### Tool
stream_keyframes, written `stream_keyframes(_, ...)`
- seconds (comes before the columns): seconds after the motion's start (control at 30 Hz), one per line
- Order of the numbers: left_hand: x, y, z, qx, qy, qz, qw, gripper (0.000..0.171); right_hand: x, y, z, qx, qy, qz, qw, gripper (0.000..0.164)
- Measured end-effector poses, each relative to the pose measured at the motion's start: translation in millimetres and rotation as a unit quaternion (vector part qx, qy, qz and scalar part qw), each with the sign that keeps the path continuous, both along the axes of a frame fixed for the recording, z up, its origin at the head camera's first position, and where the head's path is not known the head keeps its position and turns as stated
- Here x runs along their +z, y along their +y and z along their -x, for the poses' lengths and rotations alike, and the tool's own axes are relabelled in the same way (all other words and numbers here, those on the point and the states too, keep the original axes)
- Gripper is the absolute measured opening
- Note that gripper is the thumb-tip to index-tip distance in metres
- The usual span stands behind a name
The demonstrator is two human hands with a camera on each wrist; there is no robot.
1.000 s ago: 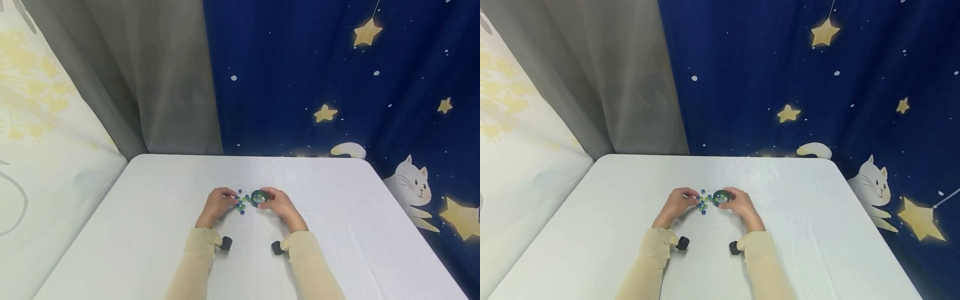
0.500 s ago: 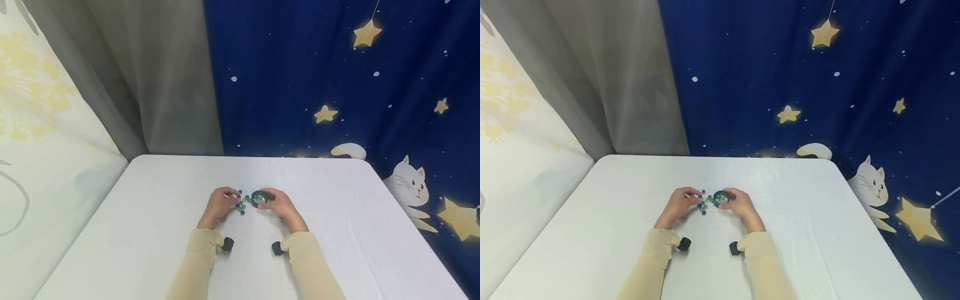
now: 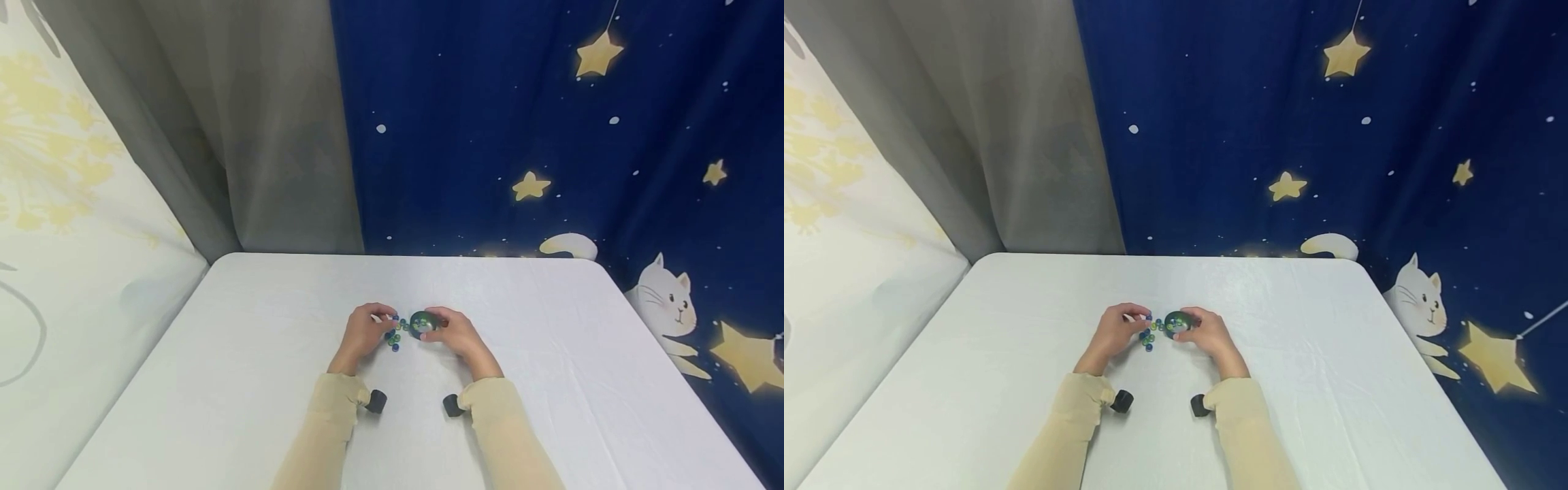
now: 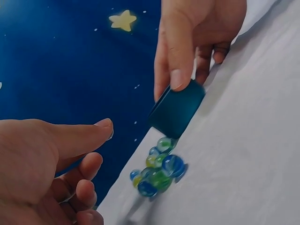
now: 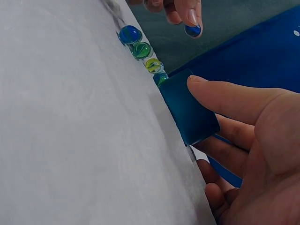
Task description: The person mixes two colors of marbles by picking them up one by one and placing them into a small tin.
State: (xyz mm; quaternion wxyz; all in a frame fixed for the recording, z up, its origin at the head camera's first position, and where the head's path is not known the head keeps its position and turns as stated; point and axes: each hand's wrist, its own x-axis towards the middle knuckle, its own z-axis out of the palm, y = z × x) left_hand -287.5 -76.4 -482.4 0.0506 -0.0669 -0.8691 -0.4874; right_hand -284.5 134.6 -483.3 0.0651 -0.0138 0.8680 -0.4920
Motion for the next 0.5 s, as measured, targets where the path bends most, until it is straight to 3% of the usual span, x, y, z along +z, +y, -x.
stream_keyframes(0.17, -0.6, 8.4, -1.9, -0.010, 0.010, 0.003, 0.9999, 0.014, -0.4, -0.2, -0.4, 0.002, 0.005, -0.004, 1.000, 0.054)
stream_keyframes(0.5, 1.0, 15.5, -5.5, 0.005, 0.012, 0.005, 0.9999, 0.015, -1.3, -1.2, -1.6, 0.006, 0.022, -0.006, 1.000, 0.054)
